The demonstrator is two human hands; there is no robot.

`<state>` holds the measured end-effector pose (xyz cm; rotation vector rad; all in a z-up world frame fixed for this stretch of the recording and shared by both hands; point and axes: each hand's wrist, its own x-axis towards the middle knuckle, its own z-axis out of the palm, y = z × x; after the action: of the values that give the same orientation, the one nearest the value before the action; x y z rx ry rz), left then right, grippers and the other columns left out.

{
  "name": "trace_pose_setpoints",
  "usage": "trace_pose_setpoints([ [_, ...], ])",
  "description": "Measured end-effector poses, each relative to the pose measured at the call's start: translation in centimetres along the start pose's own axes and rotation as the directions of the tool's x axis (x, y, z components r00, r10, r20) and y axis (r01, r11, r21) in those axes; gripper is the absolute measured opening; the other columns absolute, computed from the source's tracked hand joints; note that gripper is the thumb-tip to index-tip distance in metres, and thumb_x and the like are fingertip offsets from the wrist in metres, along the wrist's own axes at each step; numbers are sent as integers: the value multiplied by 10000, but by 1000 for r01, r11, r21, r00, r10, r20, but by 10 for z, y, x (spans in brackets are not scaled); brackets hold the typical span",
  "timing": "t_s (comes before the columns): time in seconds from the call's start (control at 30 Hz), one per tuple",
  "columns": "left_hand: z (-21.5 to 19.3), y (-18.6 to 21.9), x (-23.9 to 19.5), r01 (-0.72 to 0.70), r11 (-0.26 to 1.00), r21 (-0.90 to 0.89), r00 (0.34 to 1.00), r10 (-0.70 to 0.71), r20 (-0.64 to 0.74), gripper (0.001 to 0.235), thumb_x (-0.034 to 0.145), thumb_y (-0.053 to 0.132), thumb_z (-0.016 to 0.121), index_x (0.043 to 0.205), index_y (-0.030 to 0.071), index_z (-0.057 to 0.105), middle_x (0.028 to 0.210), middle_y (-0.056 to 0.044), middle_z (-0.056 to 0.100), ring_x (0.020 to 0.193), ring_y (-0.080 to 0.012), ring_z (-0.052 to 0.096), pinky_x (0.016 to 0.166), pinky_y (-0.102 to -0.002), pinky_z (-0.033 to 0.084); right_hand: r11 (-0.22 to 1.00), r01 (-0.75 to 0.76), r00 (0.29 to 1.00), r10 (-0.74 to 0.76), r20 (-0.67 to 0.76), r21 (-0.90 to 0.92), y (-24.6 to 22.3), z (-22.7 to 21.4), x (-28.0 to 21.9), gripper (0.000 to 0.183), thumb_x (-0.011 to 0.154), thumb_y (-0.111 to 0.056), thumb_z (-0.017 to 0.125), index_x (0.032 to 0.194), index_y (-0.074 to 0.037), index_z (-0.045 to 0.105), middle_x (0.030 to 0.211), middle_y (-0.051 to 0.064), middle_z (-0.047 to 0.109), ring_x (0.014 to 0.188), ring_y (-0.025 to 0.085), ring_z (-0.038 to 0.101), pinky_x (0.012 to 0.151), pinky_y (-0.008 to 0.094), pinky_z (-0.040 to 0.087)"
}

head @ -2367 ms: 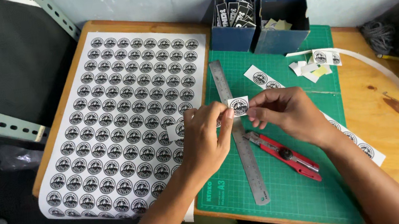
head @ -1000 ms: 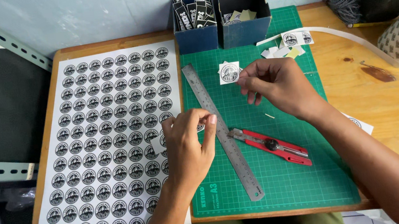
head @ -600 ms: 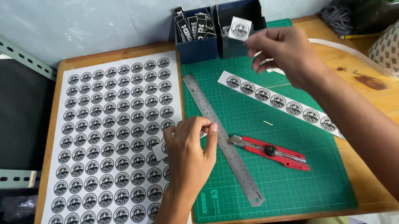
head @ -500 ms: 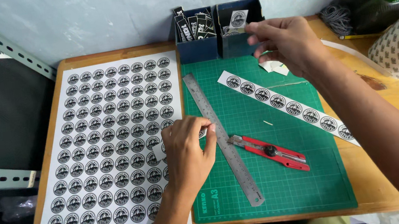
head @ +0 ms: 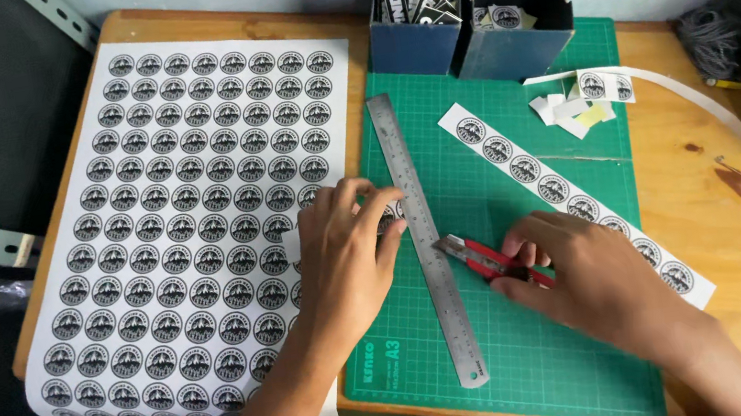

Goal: The person cuts individual circular stickers from a long strip using a ruler and a utility knife on a green cutting mat. They repeatedly align the ruler, slice the paper, and separate the cut stickers, placing them into a nearby box.

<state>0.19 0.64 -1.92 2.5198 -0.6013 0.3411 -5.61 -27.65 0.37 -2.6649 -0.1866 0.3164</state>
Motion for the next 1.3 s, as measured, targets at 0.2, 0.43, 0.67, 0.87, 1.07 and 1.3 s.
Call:
trace_pose_setpoints([
  [0.2,1,0,2,-50,998,-36,997,48,-60,143,1024,182,869,1103,99,783,1139,-54,698,998,-314,607,893,-478,504,965,2,978,53,-201,263,-12,1,1,305,989,-295,823,1248,-179,712,938,1,843,678,186,734,733,357,594],
  [0.43,-4,5,4,-122,987,-101,991,116,-63,158,1002,-19,808,1153,23,829,1156,-93,707,1019,-318,655,922,-453,567,953,290,936,-263,-236,90,-17,31,5,470,973,-308,828,1428,-244,731,1127,-7,761,852,293,791,678,433,579],
  [0.67,4,3,1,-42,988,-146,998,34,-54,289,1086,146,800,1357,57,753,1216,-128,698,1095,-338,643,963,-473,573,885,400,886,-440,-145,-239,-16,47,2,649,1072,-547,665,1626,-210,647,998,25,668,656,374,673,646,513,570],
  [0.87,1,8,5,-79,985,-155,996,74,-41,278,1095,97,755,1364,29,757,1229,-149,698,1072,-323,665,936,-466,595,865,422,890,-452,-56,-272,-21,45,7,694,1129,-588,482,1723,-233,539,938,31,618,679,343,668,677,493,576],
  [1.07,-4,9,6,-134,990,-46,991,135,12,311,1072,163,787,1376,104,815,1386,-169,659,1183,-380,605,984,-534,564,891,422,894,-439,-84,-167,-14,33,23,638,1094,-451,624,1680,-201,583,987,55,677,699,388,704,620,539,558],
  [1.3,-9,5,5,-90,996,14,996,90,5,252,1012,261,860,1208,103,840,1366,-140,719,1170,-363,653,939,-535,544,902,356,914,-390,-111,-245,-12,34,34,683,1088,-490,637,1718,-240,556,943,38,703,679,388,718,626,541,564],
])
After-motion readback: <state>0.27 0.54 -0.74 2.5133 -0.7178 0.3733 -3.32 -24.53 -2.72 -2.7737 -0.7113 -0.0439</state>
